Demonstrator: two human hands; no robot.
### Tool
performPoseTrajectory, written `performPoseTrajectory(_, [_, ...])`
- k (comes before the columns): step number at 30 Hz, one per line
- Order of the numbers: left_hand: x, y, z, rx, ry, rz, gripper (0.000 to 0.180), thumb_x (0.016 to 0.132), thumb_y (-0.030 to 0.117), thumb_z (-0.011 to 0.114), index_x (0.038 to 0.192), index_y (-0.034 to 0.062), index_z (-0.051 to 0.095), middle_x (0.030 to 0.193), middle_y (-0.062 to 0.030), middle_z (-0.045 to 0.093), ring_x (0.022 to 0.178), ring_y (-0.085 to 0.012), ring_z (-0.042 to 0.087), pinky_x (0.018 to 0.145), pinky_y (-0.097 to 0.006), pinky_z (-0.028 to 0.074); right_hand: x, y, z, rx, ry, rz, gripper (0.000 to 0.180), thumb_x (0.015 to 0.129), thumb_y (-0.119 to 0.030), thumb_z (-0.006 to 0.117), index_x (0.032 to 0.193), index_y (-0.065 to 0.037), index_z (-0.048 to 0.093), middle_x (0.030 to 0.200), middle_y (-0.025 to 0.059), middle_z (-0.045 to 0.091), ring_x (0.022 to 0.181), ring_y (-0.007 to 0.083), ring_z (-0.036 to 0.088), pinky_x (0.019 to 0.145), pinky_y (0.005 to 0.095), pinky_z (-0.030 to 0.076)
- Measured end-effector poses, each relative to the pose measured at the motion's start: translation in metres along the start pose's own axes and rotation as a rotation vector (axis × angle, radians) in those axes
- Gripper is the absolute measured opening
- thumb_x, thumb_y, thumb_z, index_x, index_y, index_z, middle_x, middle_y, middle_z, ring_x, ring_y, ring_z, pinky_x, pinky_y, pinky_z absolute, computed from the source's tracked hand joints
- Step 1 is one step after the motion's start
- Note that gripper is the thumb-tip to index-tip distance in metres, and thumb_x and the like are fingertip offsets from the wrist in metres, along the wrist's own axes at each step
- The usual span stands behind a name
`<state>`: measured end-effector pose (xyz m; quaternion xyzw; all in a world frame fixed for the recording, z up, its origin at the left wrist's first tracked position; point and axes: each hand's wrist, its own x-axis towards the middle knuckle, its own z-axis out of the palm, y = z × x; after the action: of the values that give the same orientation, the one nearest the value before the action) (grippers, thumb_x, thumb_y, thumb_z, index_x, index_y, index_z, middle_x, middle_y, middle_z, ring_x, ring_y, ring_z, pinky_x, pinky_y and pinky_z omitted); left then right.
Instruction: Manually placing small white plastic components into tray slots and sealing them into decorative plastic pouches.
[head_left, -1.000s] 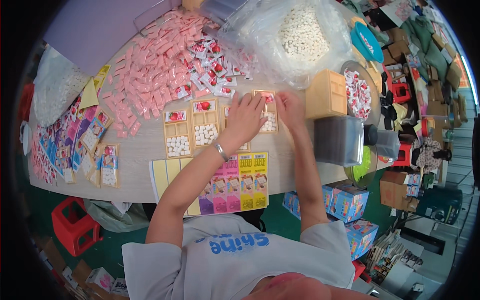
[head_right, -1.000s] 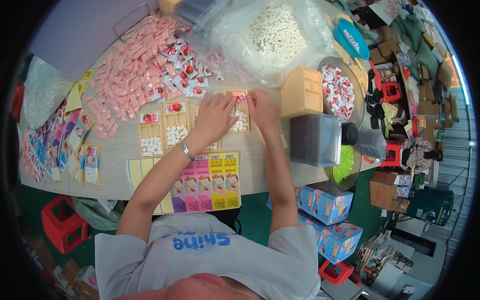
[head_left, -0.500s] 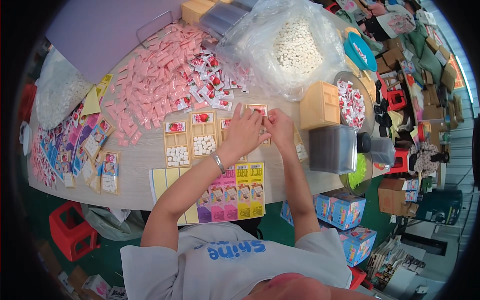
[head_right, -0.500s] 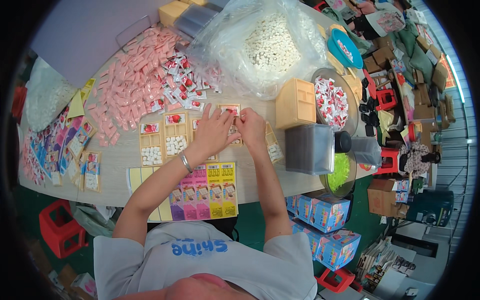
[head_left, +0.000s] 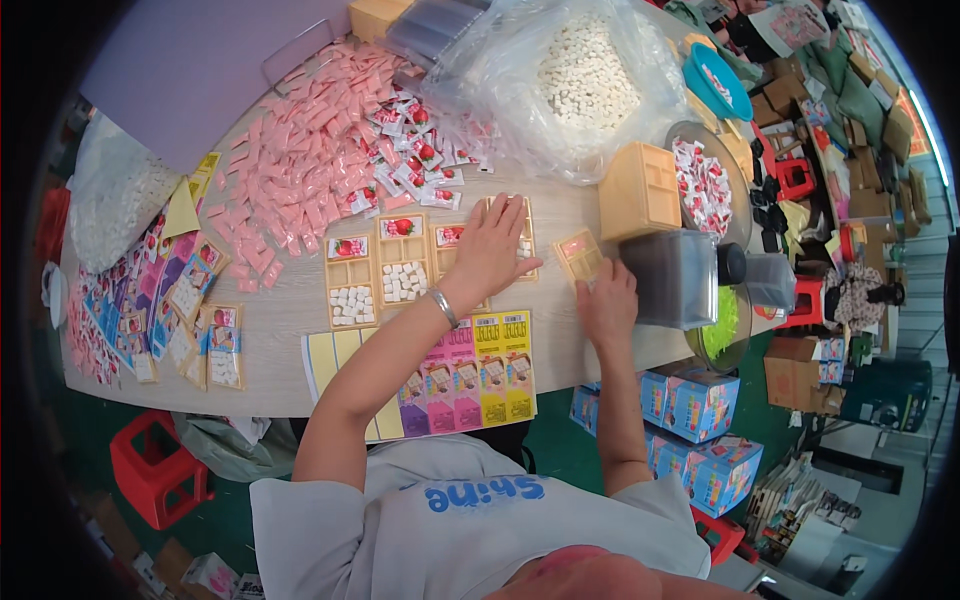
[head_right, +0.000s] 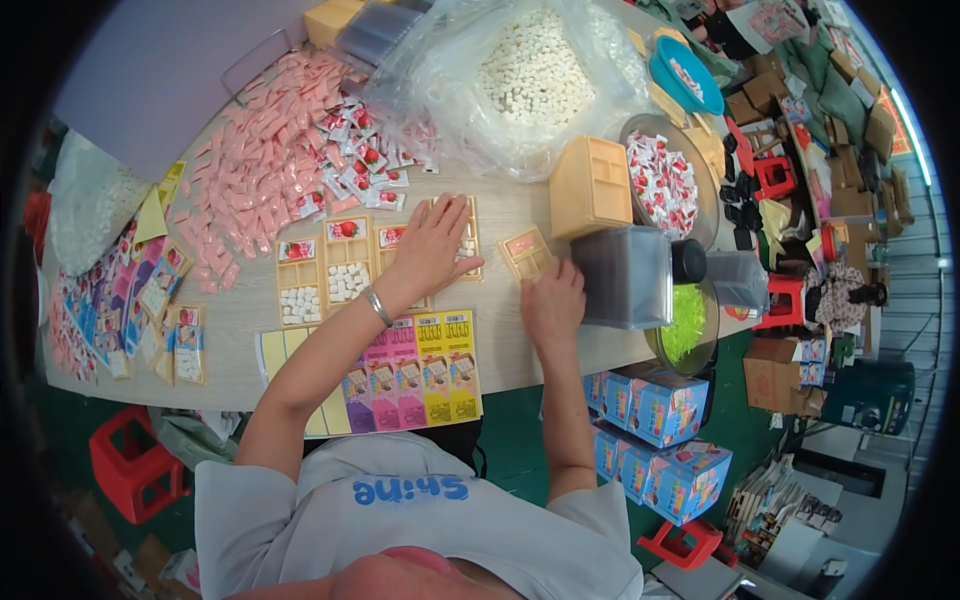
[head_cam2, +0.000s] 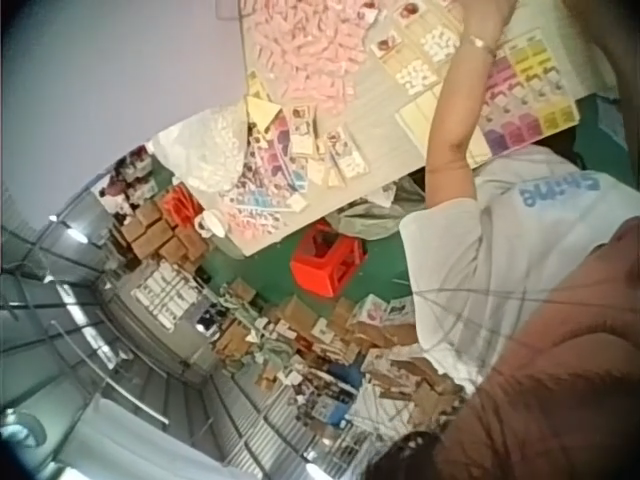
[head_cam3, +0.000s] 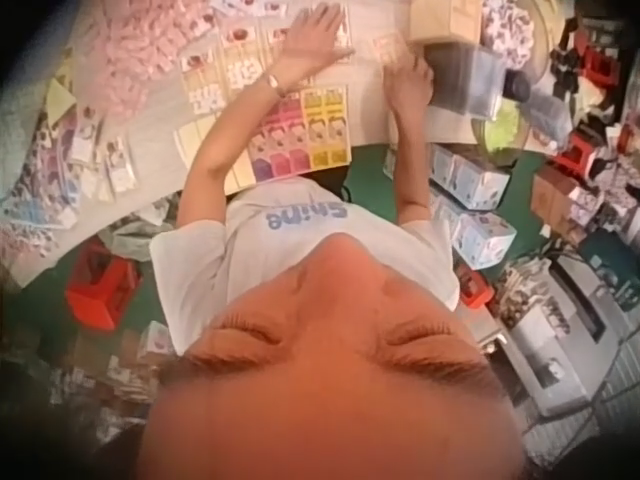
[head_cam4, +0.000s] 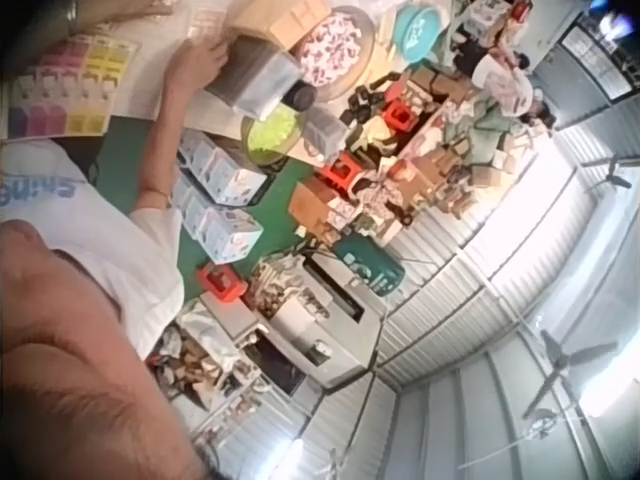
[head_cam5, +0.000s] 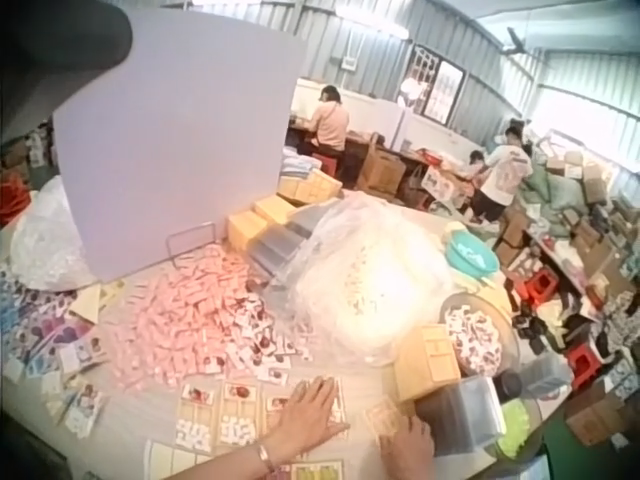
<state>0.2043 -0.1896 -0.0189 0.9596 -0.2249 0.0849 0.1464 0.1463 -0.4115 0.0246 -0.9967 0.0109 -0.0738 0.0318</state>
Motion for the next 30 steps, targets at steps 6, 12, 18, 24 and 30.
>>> performPoseTrajectory(6, [-0.01, -0.01, -0.01, -0.08, -0.102, 0.003, 0.085, 0.096, 0.063, 0.054, 0.152, 0.0003, 0.042, 0.163, -0.0146, 0.036, 0.153, -0.0295, 0.029, 0.124, -0.053, 0.023, -0.006, -0.03, 0.017, 0.008, 0.021, 0.024, 0.053, 0.086, -0.035, 0.075, 0.124, -0.002, 0.057, 0.126, 0.0196, 0.059, 0.111, 0.0412, 0.057, 0.093, 0.0529, 0.049])
performPoseTrajectory(12, [-0.002, -0.033, -0.034, -0.141, 0.039, 0.043, 0.072, 0.094, 0.049, 0.064, 0.147, 0.0032, 0.049, 0.156, -0.0147, 0.045, 0.146, -0.0312, 0.04, 0.12, -0.054, 0.029, -0.003, -0.033, 0.015, -0.009, -0.004, 0.106, 0.056, 0.082, -0.04, 0.078, 0.121, -0.004, 0.06, 0.118, 0.019, 0.061, 0.112, 0.0385, 0.057, 0.091, 0.0529, 0.048])
performPoseTrajectory(18, [-0.003, -0.11, -0.06, 0.08, -0.016, -0.134, 0.037, 0.081, 0.018, 0.077, 0.118, 0.011, 0.072, 0.12, -0.0057, 0.065, 0.117, -0.0248, 0.057, 0.103, -0.048, 0.041, 0.02, -0.058, -0.002, 0.014, -0.131, 0.192, 0.06, 0.081, -0.046, 0.079, 0.12, -0.004, 0.061, 0.114, 0.02, 0.062, 0.113, 0.0388, 0.058, 0.091, 0.0556, 0.047])
performPoseTrajectory(24, [0.0, -0.1, -0.062, 0.089, 0.156, -0.03, 0.018, 0.081, 0.018, 0.079, 0.097, 0.0131, 0.072, 0.101, -0.0027, 0.067, 0.105, -0.0246, 0.061, 0.103, -0.045, 0.04, 0.01, -0.058, -0.024, 0.226, 0.193, -0.063, 0.054, 0.09, -0.038, 0.074, 0.124, 0.001, 0.062, 0.113, 0.0197, 0.066, 0.104, 0.0353, 0.064, 0.085, 0.0461, 0.052])
performPoseTrajectory(30, [-0.035, -0.024, -0.08, -0.228, 0.408, 0.286, 0.018, 0.079, 0.014, 0.079, 0.094, 0.0116, 0.069, 0.09, 0.0007, 0.071, 0.091, -0.0233, 0.065, 0.099, -0.044, 0.043, 0.005, -0.079, -0.008, 1.683, -0.563, 0.424, 0.023, 0.1, -0.018, 0.067, 0.116, -0.002, 0.071, 0.092, 0.0035, 0.072, 0.071, 0.0063, 0.06, 0.059, 0.0219, 0.044])
